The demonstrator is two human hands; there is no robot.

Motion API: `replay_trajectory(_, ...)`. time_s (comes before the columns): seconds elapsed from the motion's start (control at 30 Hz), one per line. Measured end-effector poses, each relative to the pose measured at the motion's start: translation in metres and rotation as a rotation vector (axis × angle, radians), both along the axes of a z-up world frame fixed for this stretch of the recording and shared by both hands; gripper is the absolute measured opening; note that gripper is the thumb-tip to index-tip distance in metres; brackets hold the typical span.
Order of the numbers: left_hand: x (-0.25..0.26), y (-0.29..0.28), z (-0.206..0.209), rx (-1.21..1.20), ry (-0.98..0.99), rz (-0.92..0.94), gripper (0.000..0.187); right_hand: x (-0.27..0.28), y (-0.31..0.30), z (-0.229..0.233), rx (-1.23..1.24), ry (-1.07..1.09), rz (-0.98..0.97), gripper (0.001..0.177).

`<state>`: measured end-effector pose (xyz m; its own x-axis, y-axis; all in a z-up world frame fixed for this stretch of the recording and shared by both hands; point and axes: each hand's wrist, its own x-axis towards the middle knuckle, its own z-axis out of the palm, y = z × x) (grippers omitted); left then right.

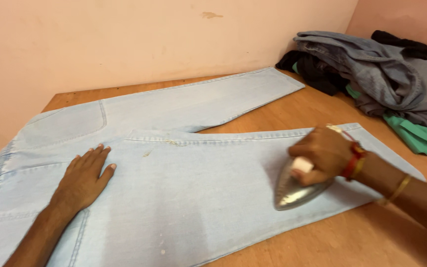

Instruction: The person irons a pair of light blue jeans laid flat on a wooden table. They use a handheld electric iron to smooth the fabric, moving it back and forth across the legs and waist area while holding the garment in place with the other hand.

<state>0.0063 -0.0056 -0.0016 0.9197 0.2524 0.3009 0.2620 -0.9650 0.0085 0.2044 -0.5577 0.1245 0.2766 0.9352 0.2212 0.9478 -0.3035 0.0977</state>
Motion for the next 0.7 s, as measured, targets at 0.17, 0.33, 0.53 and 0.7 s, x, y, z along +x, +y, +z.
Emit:
replay_trajectory(0.17, -0.003, 0.002, 0.006, -0.047, -0.004, -0.039, 0.065, 0.0, 0.06, 0.0, 0.141, -0.067, -0.066, 0.038)
replay_trajectory(0.33, -0.009, 0.001, 0.009, -0.096, -0.029, -0.077, 0.063, 0.0, 0.087, 0.008, 0.132, -0.181, -0.498, 0.045)
replay_trajectory(0.53, -0.005, 0.0, 0.005, -0.087, -0.008, -0.051, 0.065, -0.031, 0.068, 0.019, 0.053, -0.04, -0.81, 0.057)
replay_trajectory(0.7, 0.002, 0.004, -0.001, 0.01, 0.045, -0.012, 0.067, -0.065, 0.065, 0.016, -0.067, -0.016, -0.678, 0.058)
